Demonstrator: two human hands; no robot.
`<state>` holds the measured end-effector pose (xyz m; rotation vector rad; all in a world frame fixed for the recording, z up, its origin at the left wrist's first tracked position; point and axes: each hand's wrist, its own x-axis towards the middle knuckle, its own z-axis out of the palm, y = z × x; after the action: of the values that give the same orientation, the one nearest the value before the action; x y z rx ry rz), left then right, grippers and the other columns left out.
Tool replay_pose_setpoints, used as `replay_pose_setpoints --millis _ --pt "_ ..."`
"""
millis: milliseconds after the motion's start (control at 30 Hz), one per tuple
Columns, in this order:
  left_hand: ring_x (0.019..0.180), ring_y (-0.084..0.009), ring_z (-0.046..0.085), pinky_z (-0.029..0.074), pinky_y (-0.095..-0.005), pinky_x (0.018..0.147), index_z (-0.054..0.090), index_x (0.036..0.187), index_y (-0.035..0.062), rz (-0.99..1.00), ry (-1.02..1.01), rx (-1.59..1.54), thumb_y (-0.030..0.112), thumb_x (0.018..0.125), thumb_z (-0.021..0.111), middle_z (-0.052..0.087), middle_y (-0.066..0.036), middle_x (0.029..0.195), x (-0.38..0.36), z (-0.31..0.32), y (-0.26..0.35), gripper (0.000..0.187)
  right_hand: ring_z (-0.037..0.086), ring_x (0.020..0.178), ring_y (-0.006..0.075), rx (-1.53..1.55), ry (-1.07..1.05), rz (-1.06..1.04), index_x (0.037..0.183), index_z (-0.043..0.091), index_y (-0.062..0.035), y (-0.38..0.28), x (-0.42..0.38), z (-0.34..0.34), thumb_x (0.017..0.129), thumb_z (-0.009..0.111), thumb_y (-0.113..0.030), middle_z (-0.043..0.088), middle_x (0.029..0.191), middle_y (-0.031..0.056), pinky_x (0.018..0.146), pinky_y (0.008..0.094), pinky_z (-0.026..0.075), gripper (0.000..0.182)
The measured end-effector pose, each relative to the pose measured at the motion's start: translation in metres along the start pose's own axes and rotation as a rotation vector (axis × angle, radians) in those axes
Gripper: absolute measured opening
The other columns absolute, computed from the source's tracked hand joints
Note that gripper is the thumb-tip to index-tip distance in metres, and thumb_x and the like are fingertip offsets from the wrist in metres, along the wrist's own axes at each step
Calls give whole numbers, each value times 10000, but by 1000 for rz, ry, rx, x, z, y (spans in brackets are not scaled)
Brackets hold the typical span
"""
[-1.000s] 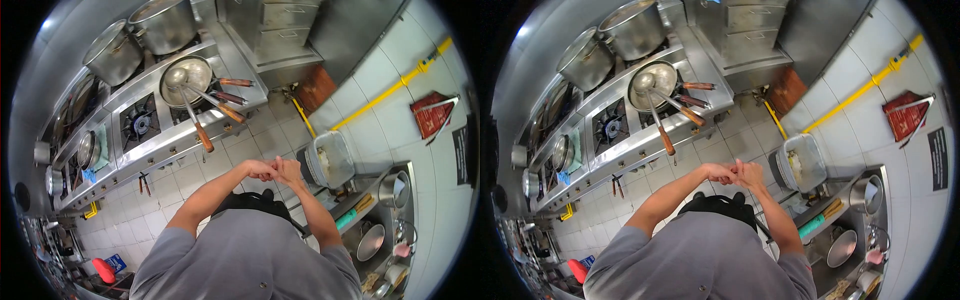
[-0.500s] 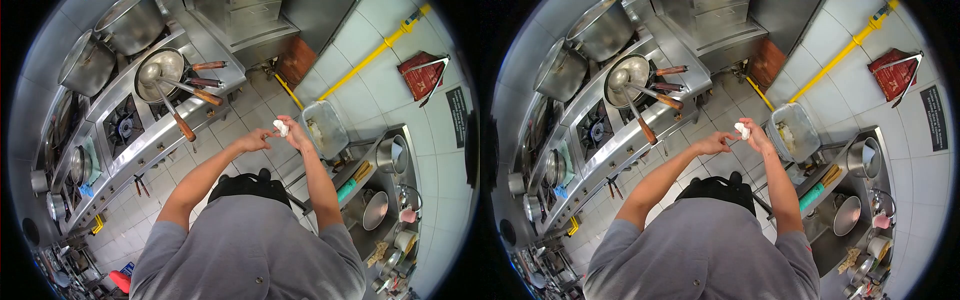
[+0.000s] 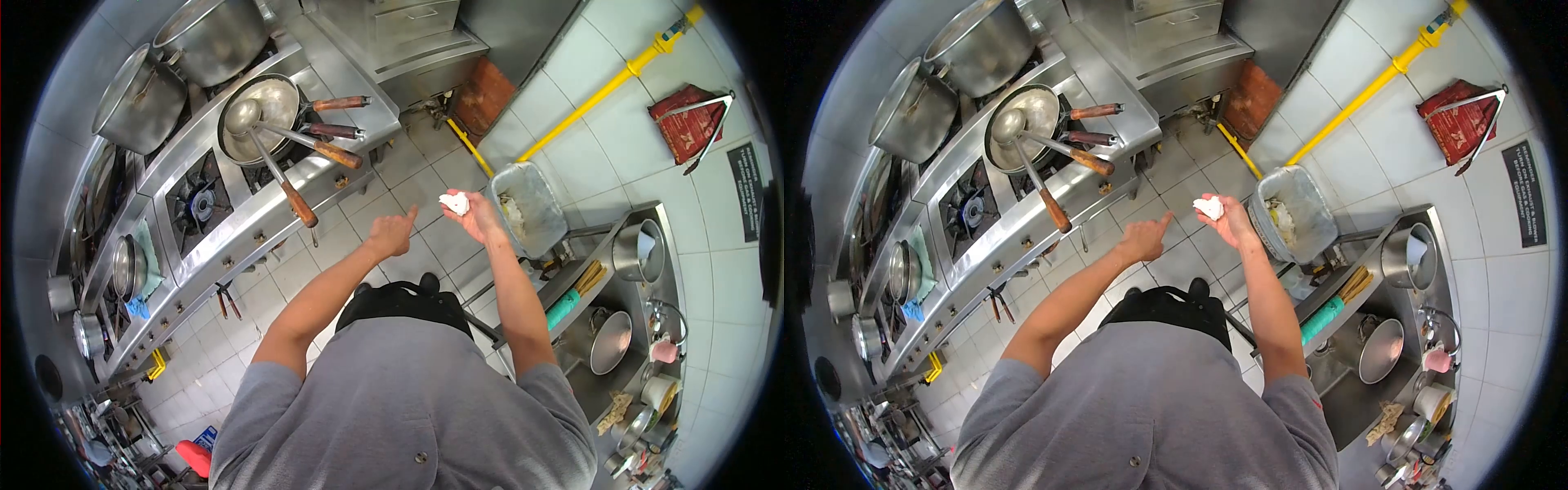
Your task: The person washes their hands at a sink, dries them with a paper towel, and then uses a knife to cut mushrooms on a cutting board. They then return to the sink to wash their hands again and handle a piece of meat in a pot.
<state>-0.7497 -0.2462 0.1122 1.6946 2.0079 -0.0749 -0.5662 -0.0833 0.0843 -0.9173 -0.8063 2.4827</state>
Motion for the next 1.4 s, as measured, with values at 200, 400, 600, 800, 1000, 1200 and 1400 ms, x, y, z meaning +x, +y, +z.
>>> replay_pose_setpoints --millis 200,400,600,800,1000,1200,1400 --pt "986 -345 683 540 -454 823 436 1369 68 107 -8 -136 148 793 669 699 -187 1044 -1 -9 4 626 637 985 239 -748 169 -364 1218 595 -61 38 8 22 1032 466 -262 654 1088 104 838 351 535 303" --pt "829 -236 641 507 -397 707 585 1020 35 245 -205 -636 156 694 779 675 -112 925 10 7 5 398 592 753 420 -1224 236 -634 848 593 16 69 -11 48 959 502 -247 609 803 250 604 461 442 300" --pt "676 -93 488 387 -257 563 566 907 81 219 -573 -1175 125 727 796 554 5 803 -1 33 9 296 557 594 466 -1236 335 -716 706 590 17 91 -28 37 885 533 -260 560 638 258 523 486 416 334" --pt "659 -56 447 353 -239 565 556 907 121 152 -823 -1338 127 816 739 517 52 780 -7 72 7 204 534 516 388 -1106 327 -599 694 590 35 125 -42 22 833 505 -236 530 612 259 506 453 419 316" --pt "726 -45 474 372 -220 612 563 1004 163 58 -869 -1407 171 843 723 530 68 838 -21 75 21 227 531 501 375 -1127 312 -539 684 593 45 144 -50 1 818 499 -216 529 602 255 507 441 429 308" --pt "765 -56 518 404 -236 639 579 1025 159 21 -808 -1462 209 856 713 573 60 866 -9 99 20 221 579 593 432 -1062 349 -489 704 598 38 149 -51 -2 878 504 -278 585 661 266 559 479 453 372" --pt "775 -52 523 412 -242 667 595 1036 163 -18 -785 -1510 210 854 720 590 58 883 -9 79 11 227 616 700 451 -1063 324 -349 768 621 29 123 -58 25 961 476 -363 619 727 267 610 486 462 461"
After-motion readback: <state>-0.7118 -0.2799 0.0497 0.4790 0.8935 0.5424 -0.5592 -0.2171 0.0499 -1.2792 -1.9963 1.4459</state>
